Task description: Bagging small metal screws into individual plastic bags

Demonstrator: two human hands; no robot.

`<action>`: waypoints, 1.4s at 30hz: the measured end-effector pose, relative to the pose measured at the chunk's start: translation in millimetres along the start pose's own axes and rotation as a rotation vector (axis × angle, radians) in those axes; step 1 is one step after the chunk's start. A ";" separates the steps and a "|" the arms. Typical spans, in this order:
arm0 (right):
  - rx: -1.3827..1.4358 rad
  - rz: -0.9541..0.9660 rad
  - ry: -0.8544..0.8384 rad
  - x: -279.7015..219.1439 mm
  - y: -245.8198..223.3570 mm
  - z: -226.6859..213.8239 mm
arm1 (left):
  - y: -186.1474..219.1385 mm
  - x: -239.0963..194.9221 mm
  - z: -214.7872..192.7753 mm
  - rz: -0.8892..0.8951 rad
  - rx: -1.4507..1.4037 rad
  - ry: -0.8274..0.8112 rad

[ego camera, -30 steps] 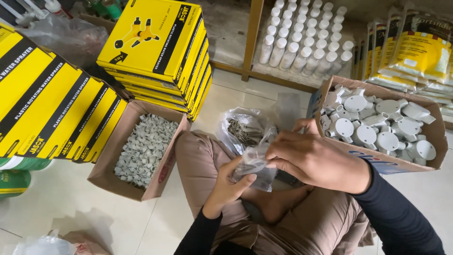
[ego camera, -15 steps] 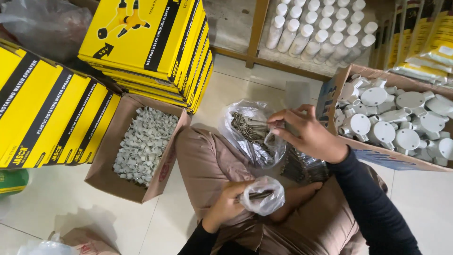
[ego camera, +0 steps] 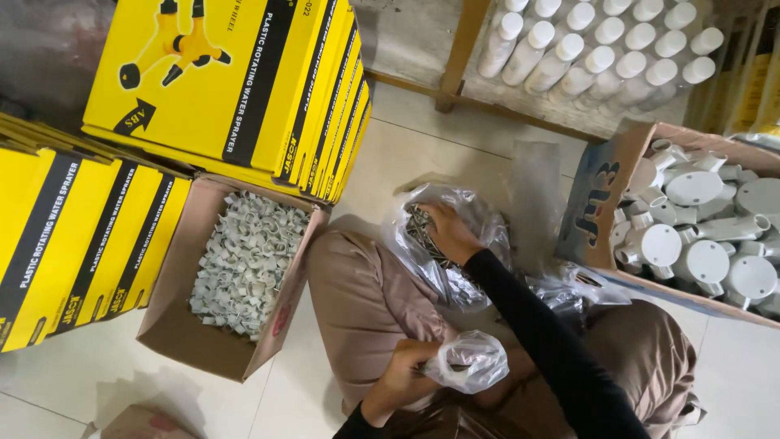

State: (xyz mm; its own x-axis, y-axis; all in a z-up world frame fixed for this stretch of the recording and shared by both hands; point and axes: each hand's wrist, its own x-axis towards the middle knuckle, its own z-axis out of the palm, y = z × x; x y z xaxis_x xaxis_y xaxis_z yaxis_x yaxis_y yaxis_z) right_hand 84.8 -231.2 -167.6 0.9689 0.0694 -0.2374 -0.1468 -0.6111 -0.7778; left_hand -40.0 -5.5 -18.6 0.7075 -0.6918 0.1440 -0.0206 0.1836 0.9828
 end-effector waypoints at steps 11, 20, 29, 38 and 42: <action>-0.207 -0.132 0.051 40.7 47.2 12.2 | -17.3 6.6 -20.8 -0.077 0.084 0.097; -0.203 -0.212 -0.043 19.1 26.8 -11.6 | -20.4 5.2 -20.6 -0.097 0.079 0.106; -0.210 -0.074 -0.085 -13.4 25.5 -10.7 | -16.0 5.6 -18.4 -0.060 0.042 0.112; -0.415 -0.079 -0.209 -1.6 44.7 1.6 | -28.3 -1.7 -14.8 -0.072 0.084 0.111; -0.382 0.069 -0.332 -4.8 25.7 -7.2 | -28.4 -1.9 -13.1 -0.074 0.084 0.102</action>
State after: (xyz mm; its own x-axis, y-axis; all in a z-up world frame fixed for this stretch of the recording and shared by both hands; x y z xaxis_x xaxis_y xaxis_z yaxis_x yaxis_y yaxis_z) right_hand 77.9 -253.0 -182.3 0.8349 0.2278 -0.5011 -0.0649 -0.8633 -0.5006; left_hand -31.4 -0.3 -48.3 0.7771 -0.6262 0.0629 -0.0218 0.0731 0.9971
